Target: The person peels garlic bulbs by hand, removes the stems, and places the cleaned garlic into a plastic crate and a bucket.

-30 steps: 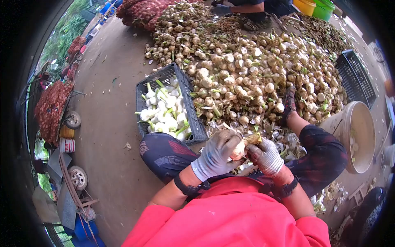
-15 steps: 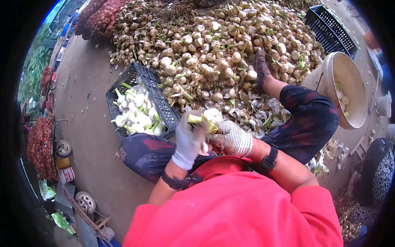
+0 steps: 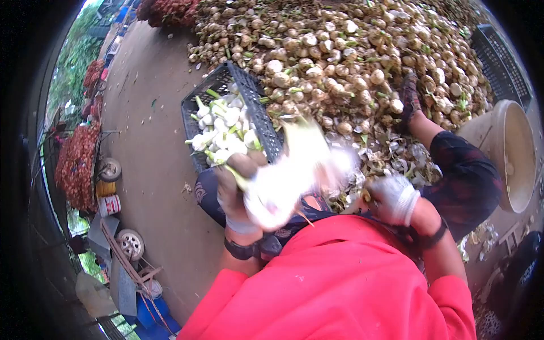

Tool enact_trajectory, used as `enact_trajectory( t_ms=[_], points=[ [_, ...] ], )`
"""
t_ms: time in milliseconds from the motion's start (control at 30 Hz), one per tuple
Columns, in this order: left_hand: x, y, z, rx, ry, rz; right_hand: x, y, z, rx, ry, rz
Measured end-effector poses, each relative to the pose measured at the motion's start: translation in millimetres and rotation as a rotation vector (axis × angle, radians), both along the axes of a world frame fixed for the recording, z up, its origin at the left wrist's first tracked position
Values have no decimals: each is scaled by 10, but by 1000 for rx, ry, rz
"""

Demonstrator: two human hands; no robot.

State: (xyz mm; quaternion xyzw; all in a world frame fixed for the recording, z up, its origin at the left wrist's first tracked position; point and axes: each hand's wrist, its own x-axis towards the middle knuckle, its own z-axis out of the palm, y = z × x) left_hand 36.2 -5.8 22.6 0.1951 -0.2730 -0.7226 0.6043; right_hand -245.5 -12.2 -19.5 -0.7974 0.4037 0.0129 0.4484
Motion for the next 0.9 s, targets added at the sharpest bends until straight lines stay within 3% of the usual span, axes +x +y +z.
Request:
enact_trajectory(
  t_ms=[33,100,133,167,200,233,267,367,433,533,567,633,667,700,767,833,900],
  points=[
    [18,-53,77,102,-41,117,-17,27,76,49,-44,11],
    [-7,-166,-38,72,-607,294,142,16,303,-138,-199,-218],
    [-146,-179,108,222,-661,173,217,-45,346,60,-265,-354],
    [-272,-164,-85,256,-651,144,263,-114,372,258,-327,-485],
    [-405,-177,-257,120,-777,132,344,-101,234,427,-623,-695],
    [-532,-195,-359,-110,-1036,221,436,-123,234,509,-746,-832],
    [-576,-135,-418,-282,-1081,218,436,-155,273,557,-681,-876],
    [-531,-89,-370,-468,-1224,216,431,-159,270,569,-638,-921],
    [-461,-41,-363,-467,-1209,217,440,-97,177,544,-654,-924],
    [-432,-20,-366,-475,-1150,173,531,-63,189,909,-915,-1107],
    [-426,-6,-372,-460,-1108,138,501,-60,133,909,-915,-1107],
    [-421,34,-367,-462,-1088,127,485,-68,90,753,-838,-992],
    [-396,68,-327,-513,-1181,9,459,-65,160,602,-657,-954],
    [-379,91,-292,-565,-1270,-110,473,-62,146,599,-658,-953],
    [-381,120,-221,-539,-1170,-164,514,-7,58,346,-655,-809],
    [-409,101,-50,-554,-853,-258,564,-109,-127,398,-620,-833],
    [-373,46,2,-576,-796,-216,601,-213,-236,285,-548,-721]
  ],
)
